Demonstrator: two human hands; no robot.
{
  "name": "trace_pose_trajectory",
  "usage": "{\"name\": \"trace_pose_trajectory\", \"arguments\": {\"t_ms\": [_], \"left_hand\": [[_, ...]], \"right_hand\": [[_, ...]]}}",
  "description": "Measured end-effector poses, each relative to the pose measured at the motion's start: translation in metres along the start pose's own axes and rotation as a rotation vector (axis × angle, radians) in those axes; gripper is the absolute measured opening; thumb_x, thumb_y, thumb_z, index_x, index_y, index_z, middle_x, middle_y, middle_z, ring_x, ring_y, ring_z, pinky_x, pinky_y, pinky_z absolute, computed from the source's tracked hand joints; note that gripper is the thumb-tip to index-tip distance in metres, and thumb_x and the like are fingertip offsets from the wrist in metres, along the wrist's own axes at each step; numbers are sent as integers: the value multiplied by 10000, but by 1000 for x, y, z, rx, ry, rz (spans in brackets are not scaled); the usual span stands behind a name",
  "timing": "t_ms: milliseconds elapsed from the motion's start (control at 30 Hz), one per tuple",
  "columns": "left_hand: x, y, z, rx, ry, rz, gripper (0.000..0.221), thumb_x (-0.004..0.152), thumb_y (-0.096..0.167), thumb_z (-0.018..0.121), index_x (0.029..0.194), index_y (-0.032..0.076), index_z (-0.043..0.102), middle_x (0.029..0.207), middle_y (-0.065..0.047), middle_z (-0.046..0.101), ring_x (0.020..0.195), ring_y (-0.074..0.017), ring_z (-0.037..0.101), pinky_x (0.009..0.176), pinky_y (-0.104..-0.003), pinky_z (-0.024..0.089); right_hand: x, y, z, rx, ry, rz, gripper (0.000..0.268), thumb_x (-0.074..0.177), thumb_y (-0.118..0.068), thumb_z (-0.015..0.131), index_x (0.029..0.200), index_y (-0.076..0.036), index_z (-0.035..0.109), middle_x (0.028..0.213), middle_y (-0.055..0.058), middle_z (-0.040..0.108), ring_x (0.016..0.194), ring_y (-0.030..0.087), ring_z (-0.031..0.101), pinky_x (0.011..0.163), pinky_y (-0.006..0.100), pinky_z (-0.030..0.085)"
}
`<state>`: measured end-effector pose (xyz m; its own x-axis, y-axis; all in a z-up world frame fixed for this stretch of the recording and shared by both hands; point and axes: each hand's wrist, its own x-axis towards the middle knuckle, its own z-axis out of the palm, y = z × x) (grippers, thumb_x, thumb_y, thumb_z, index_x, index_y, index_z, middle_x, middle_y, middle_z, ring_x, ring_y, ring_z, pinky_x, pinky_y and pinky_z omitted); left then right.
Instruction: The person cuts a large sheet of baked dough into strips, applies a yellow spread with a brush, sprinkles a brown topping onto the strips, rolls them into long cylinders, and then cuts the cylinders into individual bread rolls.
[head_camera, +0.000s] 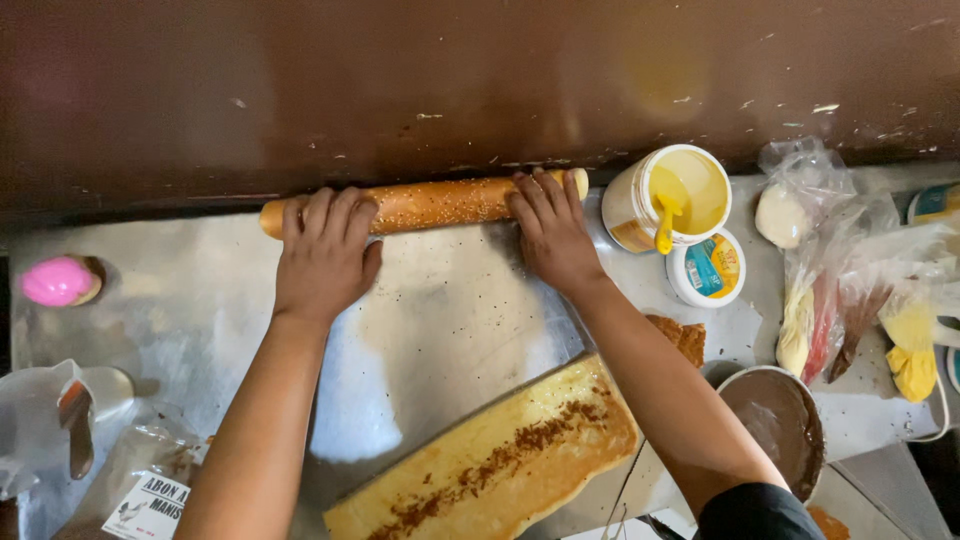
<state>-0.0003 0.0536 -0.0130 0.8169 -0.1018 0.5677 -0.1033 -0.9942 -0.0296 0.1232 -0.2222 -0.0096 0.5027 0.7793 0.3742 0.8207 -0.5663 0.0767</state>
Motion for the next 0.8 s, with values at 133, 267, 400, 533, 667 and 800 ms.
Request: {"name": "trace_pose_trajectory", "arguments": {"t_ms": [133,267,400,533,667,800], "left_hand": [[-1,5,-29,-184,-386,-250,547,903,435,522,1381,177,458,1464,-122,399,1405,-362,217,1120,-602,27],[-7,26,-75,-288,-245,-351,620,855,347,666,1367,62,466,1440,-226,296,1324,-465,214,1064,-616,133],[-55,98,-126,-381,-135,-287,193,869,229,657,1043,206,578,1307,-96,466,1256,-463,369,1018,-619,298],[-104,190,-186,-778,-534,-265,348,895,358,498,1132,141,633,1167,-83,595,1116,-350,484,984,-518,354],[-157,244,-189,-1215,-769,-398,281,892,308,554,1067,111,652,1010,-71,670,931,-260,605,783,-361,476],[-193,253,-175,-784,-1083,-401,529,851,472,580,1194,70,555,1120,-194,581,1071,-369,521,899,-470,409]], "right_hand": [[2,-4,-27,54,-211,128,552,886,-64,523,1411,-126,363,1511,189,208,1385,413,153,1067,650,125],[-36,-16,-61,170,-117,109,638,802,-24,623,1390,-26,376,1418,220,347,1245,405,422,944,496,406],[-133,-54,-100,282,118,174,170,839,-175,650,998,-151,704,908,10,642,778,198,626,707,304,495],[-203,-114,-148,559,190,26,250,785,74,409,927,-20,592,758,65,640,597,135,586,519,263,531],[-228,-144,-166,653,-151,66,97,835,-113,592,878,-43,644,803,119,626,645,273,590,548,362,477],[-229,-158,-150,579,-289,137,95,857,-150,561,857,-79,624,839,87,596,753,296,552,646,375,443]]}}
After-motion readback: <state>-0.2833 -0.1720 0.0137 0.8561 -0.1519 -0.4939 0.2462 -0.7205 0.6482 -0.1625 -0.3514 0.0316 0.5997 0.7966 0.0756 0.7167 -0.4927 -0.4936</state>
